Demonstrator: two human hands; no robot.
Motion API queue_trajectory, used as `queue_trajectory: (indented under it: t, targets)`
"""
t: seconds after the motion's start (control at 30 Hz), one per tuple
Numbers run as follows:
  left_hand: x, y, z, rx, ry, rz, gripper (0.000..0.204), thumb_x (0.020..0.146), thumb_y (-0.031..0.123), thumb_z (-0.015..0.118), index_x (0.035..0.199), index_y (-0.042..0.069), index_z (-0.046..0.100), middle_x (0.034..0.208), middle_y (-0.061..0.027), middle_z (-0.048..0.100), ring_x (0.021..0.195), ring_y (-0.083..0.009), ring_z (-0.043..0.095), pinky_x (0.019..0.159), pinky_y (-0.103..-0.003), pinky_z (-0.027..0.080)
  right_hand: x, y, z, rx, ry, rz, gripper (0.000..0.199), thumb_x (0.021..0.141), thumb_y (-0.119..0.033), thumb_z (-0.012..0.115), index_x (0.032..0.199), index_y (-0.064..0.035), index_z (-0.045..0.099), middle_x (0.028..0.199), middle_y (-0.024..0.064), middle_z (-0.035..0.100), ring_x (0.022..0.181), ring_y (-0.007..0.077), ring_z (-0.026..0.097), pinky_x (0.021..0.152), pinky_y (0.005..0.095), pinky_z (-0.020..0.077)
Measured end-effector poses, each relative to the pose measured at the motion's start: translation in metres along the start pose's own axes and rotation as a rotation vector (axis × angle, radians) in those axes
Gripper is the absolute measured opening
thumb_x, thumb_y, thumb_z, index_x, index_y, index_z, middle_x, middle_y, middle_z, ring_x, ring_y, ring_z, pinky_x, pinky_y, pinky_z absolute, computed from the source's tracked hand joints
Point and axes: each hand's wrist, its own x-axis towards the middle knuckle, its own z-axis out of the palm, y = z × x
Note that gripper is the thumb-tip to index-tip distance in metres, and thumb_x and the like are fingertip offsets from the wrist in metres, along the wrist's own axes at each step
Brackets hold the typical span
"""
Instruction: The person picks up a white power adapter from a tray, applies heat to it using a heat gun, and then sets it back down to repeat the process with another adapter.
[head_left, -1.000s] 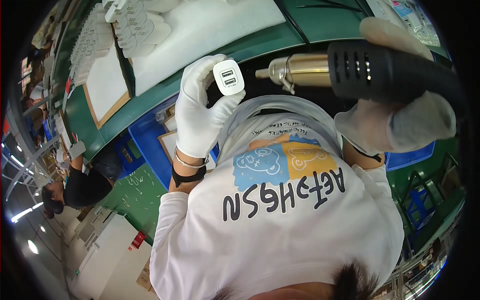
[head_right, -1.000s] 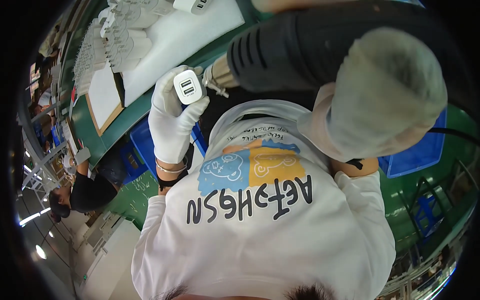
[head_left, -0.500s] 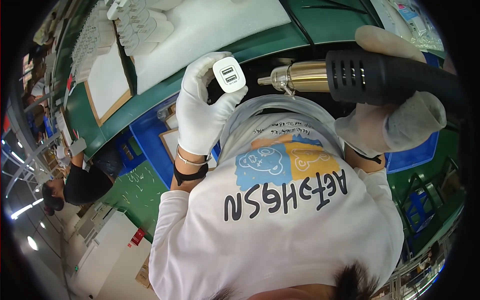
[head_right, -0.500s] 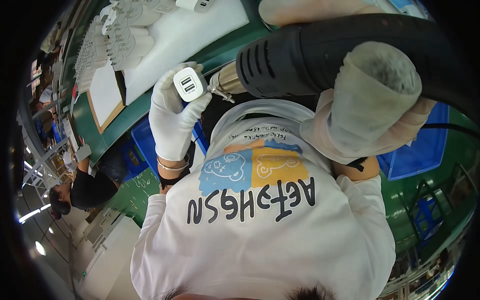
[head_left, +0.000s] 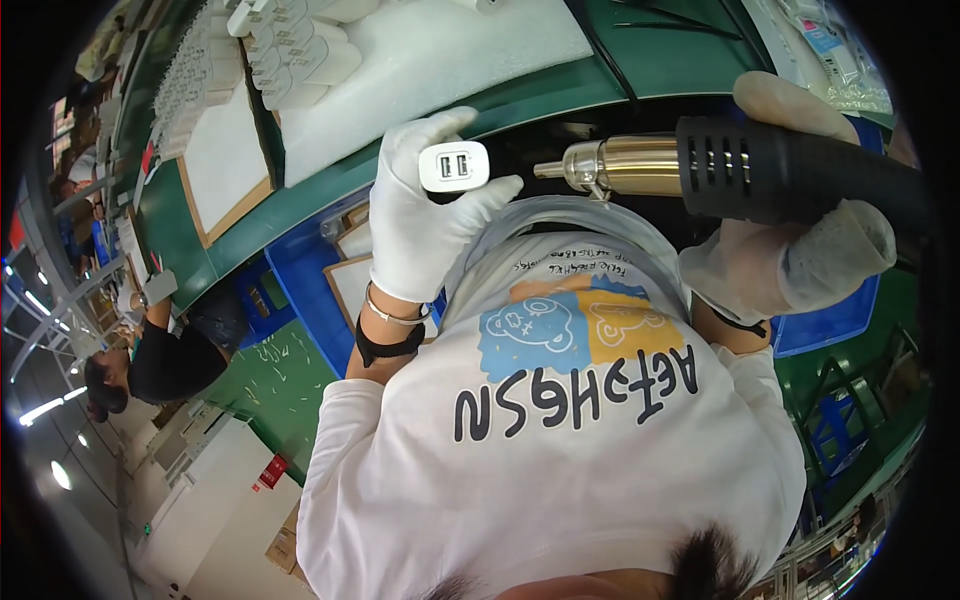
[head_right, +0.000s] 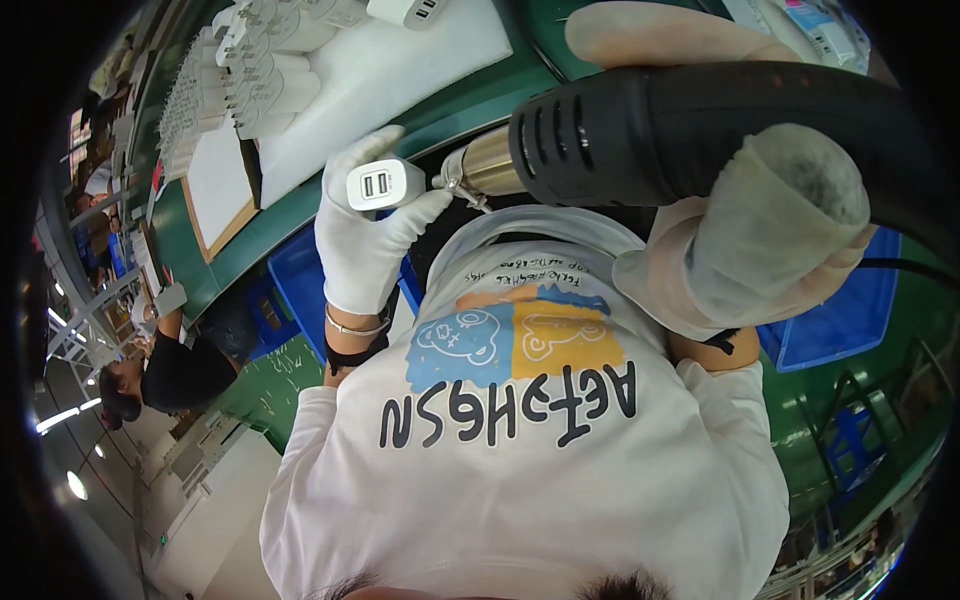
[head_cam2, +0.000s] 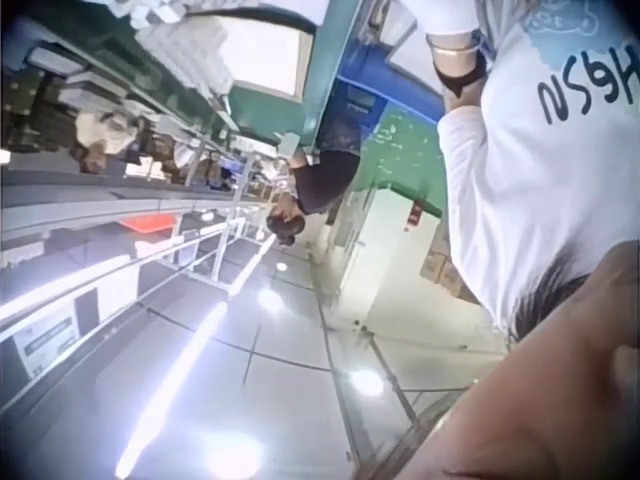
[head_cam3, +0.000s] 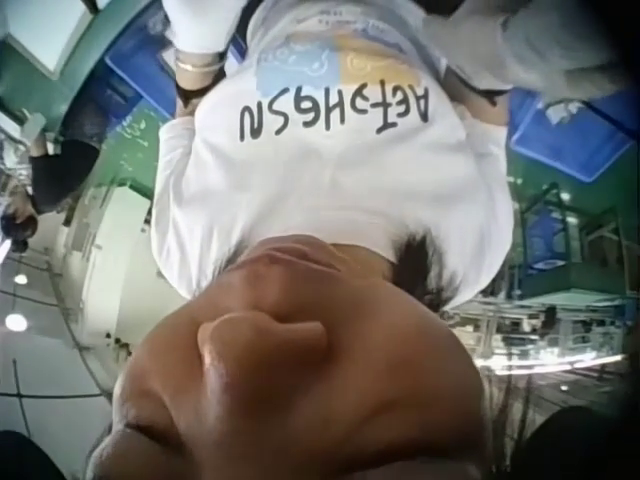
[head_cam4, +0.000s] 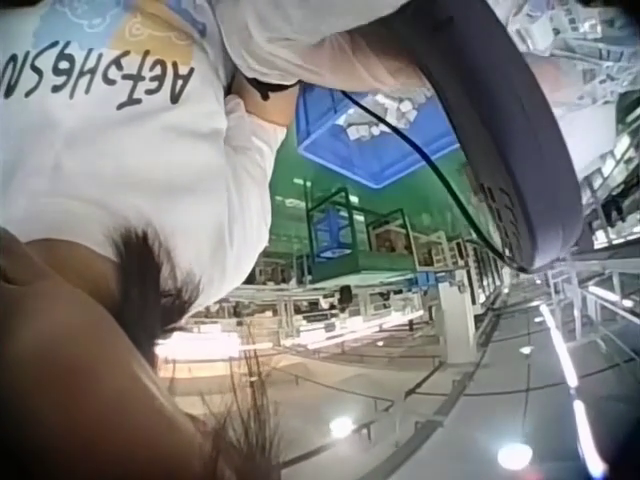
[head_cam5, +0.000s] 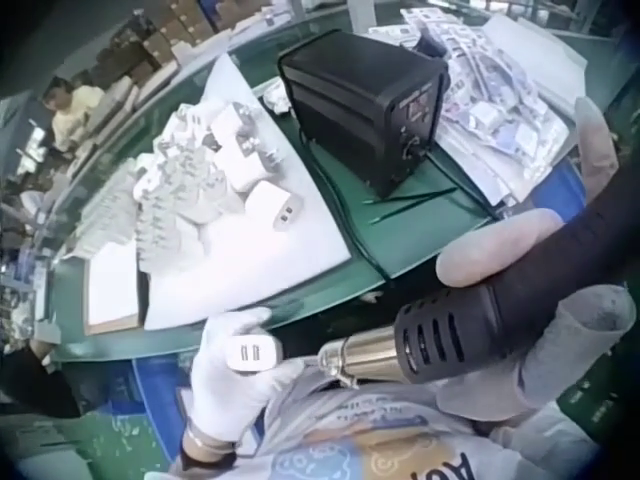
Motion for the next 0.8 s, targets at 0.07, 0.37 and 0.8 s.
queue_trajectory:
  t: [0.07,0.37,0.8]
  targets:
    - [0.0,-0.005,0.003,-0.084,0.033,0.027,0.042,0.068,-0.003,0.078,0.104,0.004,0.057,0.109,-0.0078,0.059,0.098,-0.0134,0.057,0.086,-0.027,0.047,0.007,0.003,0.017,0.019,0.016,0.037,0.063,0.096,-0.048,0.032,0.112,0.0082,0.054,0.098,0.0203,0.065,0.075,0.0201,0.067,0.065,0.0245,0.0544]
    - [-0.004,0.0,0.008,-0.345,0.055,-0.257,0.049,0.072,0.003,0.075,0.115,0.001,0.052,0.107,-0.01,0.057,0.093,-0.0177,0.057,0.084,-0.029,0.047,0.006,-0.01,0.016,0.103,0.088,0.212,0.057,0.096,-0.043,0.034,0.115,0.0072,0.052,0.101,0.0208,0.064,0.077,0.0209,0.067,0.068,0.0249,0.0539]
    - [-0.006,-0.005,-0.005,-0.373,-0.194,-0.066,0.066,0.081,0.006,0.067,0.138,0.001,0.035,0.122,-0.0096,0.053,0.104,-0.0199,0.057,0.094,-0.031,0.043,0.018,-0.022,0.033,0.203,0.209,0.469,0.05,0.097,-0.036,0.035,0.12,0.0058,0.049,0.104,0.0215,0.062,0.081,0.0222,0.066,0.073,0.0254,0.0533]
